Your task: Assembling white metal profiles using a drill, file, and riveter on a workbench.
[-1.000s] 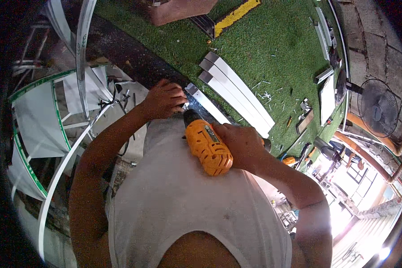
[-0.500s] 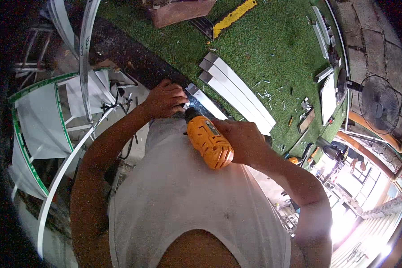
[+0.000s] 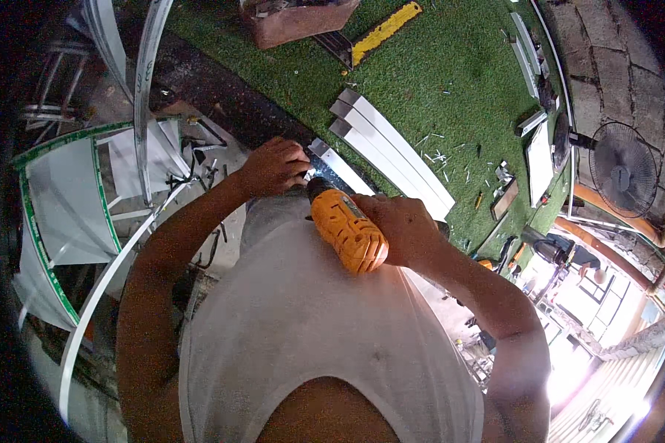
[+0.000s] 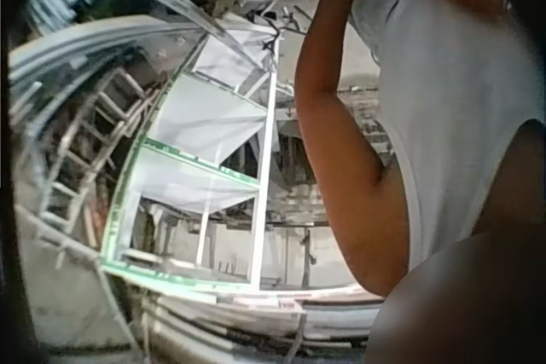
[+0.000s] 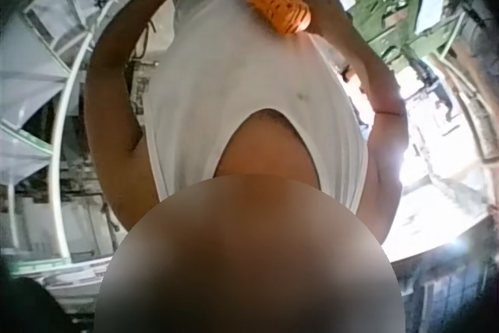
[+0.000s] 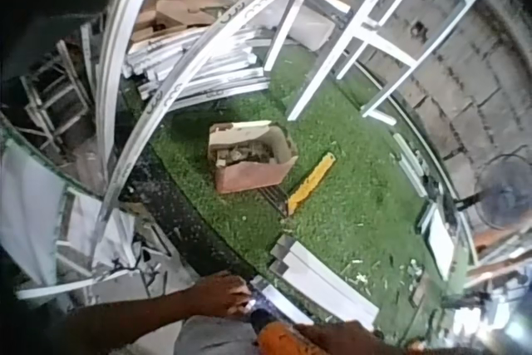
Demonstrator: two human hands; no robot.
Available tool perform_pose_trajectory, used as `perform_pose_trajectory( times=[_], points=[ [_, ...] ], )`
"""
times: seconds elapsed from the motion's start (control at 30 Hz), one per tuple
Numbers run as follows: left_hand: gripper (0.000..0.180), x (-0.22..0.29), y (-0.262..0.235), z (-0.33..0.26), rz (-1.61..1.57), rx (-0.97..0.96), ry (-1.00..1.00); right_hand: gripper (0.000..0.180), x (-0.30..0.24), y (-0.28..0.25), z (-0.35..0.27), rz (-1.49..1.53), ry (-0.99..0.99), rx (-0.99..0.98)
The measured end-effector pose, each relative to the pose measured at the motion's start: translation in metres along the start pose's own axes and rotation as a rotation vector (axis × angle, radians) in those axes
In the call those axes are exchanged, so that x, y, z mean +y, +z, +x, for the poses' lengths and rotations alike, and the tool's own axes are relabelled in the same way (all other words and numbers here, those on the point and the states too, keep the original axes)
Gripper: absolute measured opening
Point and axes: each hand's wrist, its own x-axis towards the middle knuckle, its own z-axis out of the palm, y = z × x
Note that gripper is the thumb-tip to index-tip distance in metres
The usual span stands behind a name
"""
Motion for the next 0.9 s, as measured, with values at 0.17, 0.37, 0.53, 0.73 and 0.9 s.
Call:
perform_pose_trajectory(
  times=[0.17, 0.37, 0.53, 0.73, 0.9],
  points=[
    [0.031, 0.001, -0.003, 0.000, -0.023, -0.014, -0.003, 0.045, -0.002, 0.002, 0.001, -0.099, 0.054, -0.099],
    [0.032, 0.000, -0.002, 0.001, -0.055, 0.007, 0.012, 0.056, -0.003, -0.002, 0.001, 0.021, 0.073, -0.046],
    [0.031, -0.001, -0.001, 0.000, -0.027, 0.012, 0.015, 0.053, 0.001, 0.000, 0.002, -0.014, 0.049, -0.049],
    [0.029, -0.001, -0.001, 0.001, -0.033, 0.005, 0.010, 0.049, 0.003, 0.000, 0.003, -0.033, 0.030, -0.082],
    [0.029, -0.001, -0.001, 0.000, -0.039, 0.010, 0.009, 0.052, 0.006, -0.004, 0.002, -0.011, 0.018, -0.105]
  ],
)
